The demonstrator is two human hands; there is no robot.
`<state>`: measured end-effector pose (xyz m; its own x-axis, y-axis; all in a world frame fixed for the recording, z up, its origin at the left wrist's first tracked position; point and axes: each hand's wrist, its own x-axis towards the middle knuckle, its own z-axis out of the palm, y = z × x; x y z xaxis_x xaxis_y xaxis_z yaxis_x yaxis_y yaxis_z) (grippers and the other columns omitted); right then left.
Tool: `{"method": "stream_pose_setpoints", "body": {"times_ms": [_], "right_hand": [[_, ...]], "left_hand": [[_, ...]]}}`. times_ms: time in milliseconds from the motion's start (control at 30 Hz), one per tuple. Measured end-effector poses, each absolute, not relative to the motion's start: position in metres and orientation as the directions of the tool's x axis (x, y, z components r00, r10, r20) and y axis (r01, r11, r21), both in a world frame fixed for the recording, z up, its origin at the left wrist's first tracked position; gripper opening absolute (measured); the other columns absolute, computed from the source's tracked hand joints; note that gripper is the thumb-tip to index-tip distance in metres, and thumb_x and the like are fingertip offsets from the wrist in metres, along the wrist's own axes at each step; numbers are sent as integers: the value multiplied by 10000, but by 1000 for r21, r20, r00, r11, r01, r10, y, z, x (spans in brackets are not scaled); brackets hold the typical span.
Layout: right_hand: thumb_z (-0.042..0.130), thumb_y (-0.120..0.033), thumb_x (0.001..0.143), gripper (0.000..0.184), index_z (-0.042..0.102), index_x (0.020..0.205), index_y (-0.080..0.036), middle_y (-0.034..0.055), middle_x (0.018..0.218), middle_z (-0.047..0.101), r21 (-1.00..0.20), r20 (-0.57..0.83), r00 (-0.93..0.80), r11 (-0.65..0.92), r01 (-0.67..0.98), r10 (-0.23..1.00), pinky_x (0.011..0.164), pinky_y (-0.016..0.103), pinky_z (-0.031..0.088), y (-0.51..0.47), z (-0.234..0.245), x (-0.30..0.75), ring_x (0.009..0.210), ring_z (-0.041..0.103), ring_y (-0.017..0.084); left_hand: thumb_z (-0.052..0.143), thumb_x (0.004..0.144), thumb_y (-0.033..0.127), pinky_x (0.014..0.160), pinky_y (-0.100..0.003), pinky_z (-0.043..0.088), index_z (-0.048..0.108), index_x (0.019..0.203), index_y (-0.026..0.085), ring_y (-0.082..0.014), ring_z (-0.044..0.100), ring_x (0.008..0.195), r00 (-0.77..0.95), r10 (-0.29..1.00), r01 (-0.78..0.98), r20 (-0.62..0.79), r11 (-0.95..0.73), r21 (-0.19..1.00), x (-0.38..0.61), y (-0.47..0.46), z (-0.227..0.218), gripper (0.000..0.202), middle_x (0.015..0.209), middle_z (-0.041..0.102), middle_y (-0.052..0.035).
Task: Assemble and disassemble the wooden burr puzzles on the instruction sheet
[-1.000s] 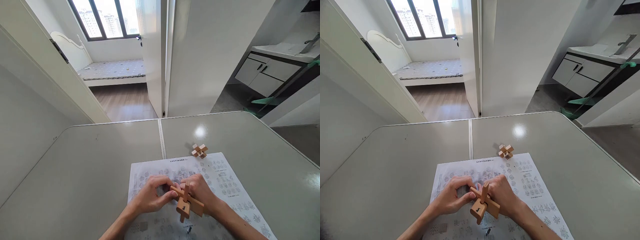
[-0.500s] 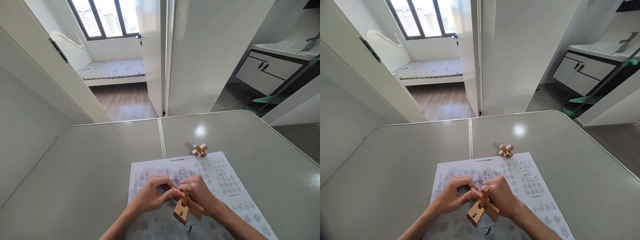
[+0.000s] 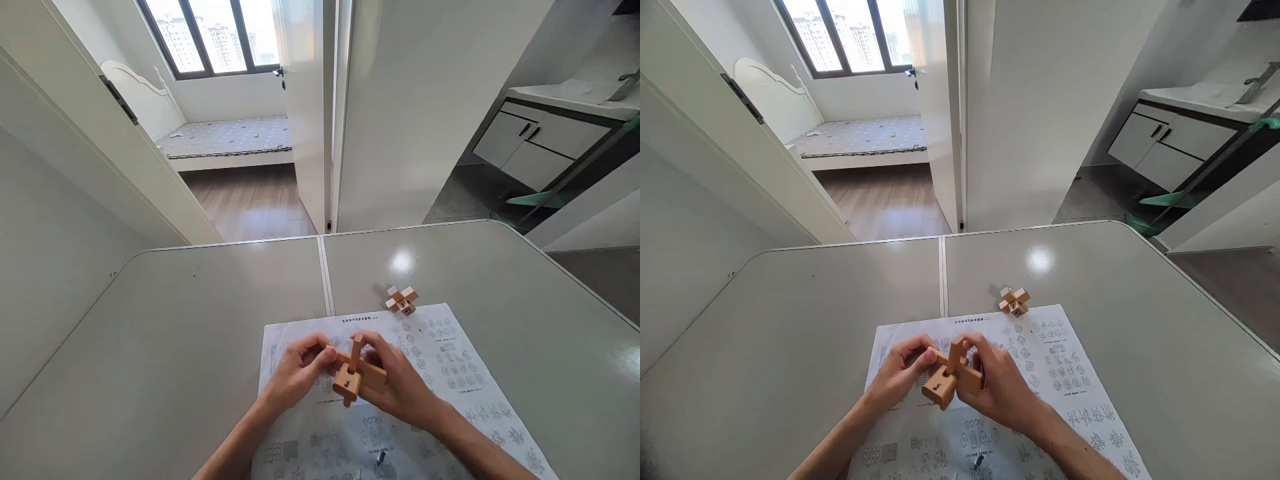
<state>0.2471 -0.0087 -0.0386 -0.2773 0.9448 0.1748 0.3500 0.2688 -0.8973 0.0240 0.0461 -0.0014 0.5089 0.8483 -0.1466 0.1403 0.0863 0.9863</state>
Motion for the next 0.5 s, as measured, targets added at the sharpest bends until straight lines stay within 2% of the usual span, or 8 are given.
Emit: {"method": "stream_pose_setpoints", "body": {"times_ms": [67,100,167,267,367,500], "right_hand": [[752,-194,833,736,373,1448,-332,73,1257,617,-932,190,-236,250,261,953,544,244,499,-10,-37,246,710,604,137],[778,-195,817,830,325,1491,-361,109,1415,534,-944,201,-221,249,216,954,568,261,543,-9,-36,246,784,639,153],[825,-205,798,956,261,1545,-404,142,1603,353,-956,218,-212,252,149,953,628,305,611,-9,-36,246,932,675,196],[873,-232,802,1035,232,1587,-445,138,1699,224,-955,241,-226,272,121,944,781,409,671,-7,-37,247,1064,676,246],[877,-229,817,1021,250,1588,-460,127,1706,249,-936,290,-234,326,134,928,932,503,652,-5,-37,248,1101,670,260],[851,-170,824,980,284,1573,-448,133,1677,316,-911,352,-231,388,139,907,935,494,646,-4,-38,247,1105,675,258]], "left_hand": [[644,934,709,631,-240,476,647,801,173,-147,573,657,439,886,118,-150,108,987,25,47,-2,553,707,641,-11],[643,938,701,630,-238,473,639,796,175,-145,567,657,404,903,117,-146,107,987,25,48,-2,545,703,634,-7],[643,946,682,635,-238,476,634,796,177,-148,572,668,363,921,124,-143,104,987,26,48,-1,527,710,641,-7],[657,934,683,639,-244,493,630,792,182,-157,595,678,375,915,120,-149,112,987,28,48,-1,522,718,662,-14],[660,929,687,641,-245,496,625,781,188,-153,595,670,398,905,109,-150,116,987,30,47,0,522,712,660,-9],[659,935,670,644,-250,503,621,779,196,-154,605,669,407,900,111,-153,117,987,30,47,2,501,715,669,-9]]}}
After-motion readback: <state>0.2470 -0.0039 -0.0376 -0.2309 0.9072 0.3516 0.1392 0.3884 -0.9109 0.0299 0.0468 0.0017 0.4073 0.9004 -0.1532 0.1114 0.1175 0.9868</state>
